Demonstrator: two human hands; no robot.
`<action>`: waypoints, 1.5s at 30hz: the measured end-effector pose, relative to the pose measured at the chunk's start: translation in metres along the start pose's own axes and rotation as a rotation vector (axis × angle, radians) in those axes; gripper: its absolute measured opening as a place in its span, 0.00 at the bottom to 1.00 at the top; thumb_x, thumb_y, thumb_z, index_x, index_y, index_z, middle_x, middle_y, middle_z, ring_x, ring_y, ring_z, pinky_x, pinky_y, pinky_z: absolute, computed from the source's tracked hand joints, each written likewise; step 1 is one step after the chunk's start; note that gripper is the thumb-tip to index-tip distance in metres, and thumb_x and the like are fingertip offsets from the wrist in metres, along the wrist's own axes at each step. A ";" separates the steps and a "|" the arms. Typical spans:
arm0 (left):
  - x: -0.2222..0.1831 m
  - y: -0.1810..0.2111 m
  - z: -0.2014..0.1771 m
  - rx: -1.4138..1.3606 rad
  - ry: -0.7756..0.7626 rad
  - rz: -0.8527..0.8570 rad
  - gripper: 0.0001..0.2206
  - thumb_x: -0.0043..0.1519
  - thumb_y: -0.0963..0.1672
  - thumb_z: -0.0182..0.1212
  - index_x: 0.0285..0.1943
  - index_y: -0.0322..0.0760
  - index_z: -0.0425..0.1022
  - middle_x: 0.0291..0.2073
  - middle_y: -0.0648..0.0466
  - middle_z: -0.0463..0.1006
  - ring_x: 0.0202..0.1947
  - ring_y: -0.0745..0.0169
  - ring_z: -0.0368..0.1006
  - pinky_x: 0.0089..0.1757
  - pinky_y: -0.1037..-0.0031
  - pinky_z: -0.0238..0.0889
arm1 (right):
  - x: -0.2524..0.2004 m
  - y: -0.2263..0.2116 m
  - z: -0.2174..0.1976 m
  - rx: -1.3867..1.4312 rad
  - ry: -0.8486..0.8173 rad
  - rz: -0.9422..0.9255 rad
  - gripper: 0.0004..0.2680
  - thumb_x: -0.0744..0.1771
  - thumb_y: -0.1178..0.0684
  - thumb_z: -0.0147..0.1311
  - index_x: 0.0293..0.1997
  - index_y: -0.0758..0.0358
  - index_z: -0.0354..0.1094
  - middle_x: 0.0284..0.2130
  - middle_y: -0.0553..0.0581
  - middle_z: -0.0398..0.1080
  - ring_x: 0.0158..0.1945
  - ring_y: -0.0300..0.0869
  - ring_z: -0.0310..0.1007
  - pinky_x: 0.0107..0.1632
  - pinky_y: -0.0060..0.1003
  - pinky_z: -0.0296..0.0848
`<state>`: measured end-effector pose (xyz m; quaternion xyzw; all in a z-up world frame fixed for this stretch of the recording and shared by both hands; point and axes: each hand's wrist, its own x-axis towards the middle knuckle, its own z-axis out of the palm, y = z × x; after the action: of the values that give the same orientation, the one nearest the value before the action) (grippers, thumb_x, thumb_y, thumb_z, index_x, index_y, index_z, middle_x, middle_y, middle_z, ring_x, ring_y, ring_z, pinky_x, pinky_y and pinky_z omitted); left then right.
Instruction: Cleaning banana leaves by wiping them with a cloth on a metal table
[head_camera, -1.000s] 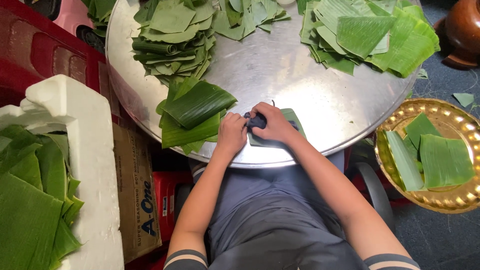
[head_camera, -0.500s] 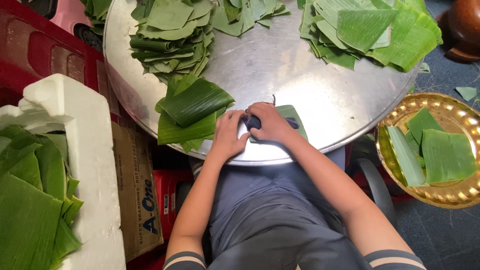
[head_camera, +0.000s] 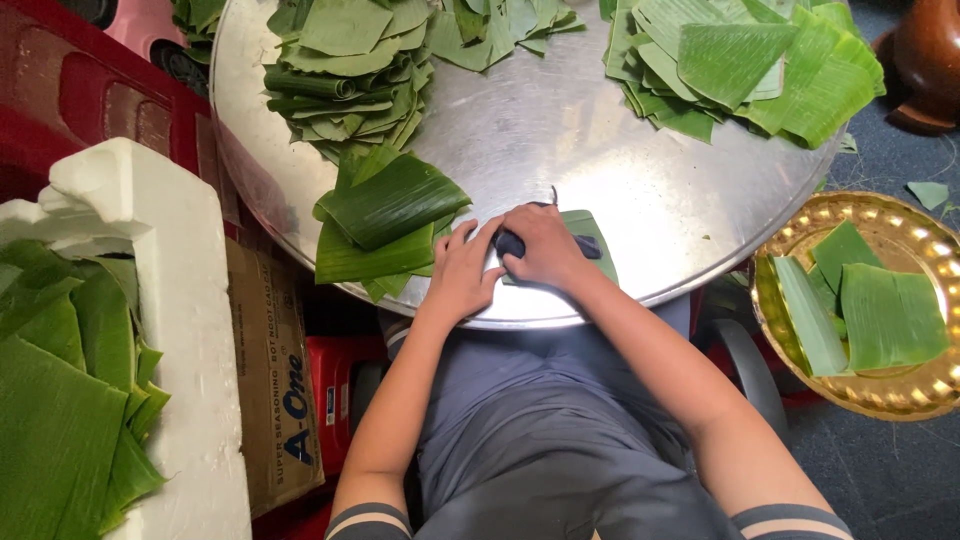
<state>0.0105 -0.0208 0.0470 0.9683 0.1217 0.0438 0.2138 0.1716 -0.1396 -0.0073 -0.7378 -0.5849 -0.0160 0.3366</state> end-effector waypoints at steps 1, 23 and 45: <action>0.000 0.002 -0.003 0.001 0.002 0.001 0.37 0.60 0.47 0.65 0.79 0.49 0.51 0.62 0.53 0.75 0.73 0.49 0.56 0.64 0.49 0.47 | 0.000 0.000 0.000 -0.001 0.001 -0.002 0.15 0.57 0.51 0.66 0.45 0.61 0.73 0.44 0.59 0.77 0.58 0.50 0.72 0.56 0.43 0.60; 0.007 -0.002 -0.013 -0.056 -0.096 -0.085 0.53 0.51 0.53 0.75 0.83 0.46 0.43 0.70 0.54 0.70 0.72 0.45 0.54 0.65 0.48 0.44 | -0.009 -0.025 -0.039 0.122 -0.122 -0.200 0.12 0.55 0.54 0.67 0.35 0.61 0.68 0.41 0.62 0.78 0.53 0.54 0.77 0.59 0.51 0.67; 0.000 0.027 -0.021 0.038 -0.085 -0.162 0.51 0.52 0.55 0.76 0.82 0.45 0.46 0.60 0.47 0.78 0.69 0.45 0.58 0.64 0.45 0.43 | -0.019 -0.001 -0.059 0.686 0.101 0.281 0.08 0.57 0.58 0.58 0.36 0.59 0.77 0.30 0.57 0.76 0.38 0.47 0.76 0.49 0.40 0.70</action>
<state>0.0137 -0.0360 0.0777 0.9602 0.1911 -0.0172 0.2031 0.1863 -0.1864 0.0308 -0.6535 -0.4321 0.1907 0.5915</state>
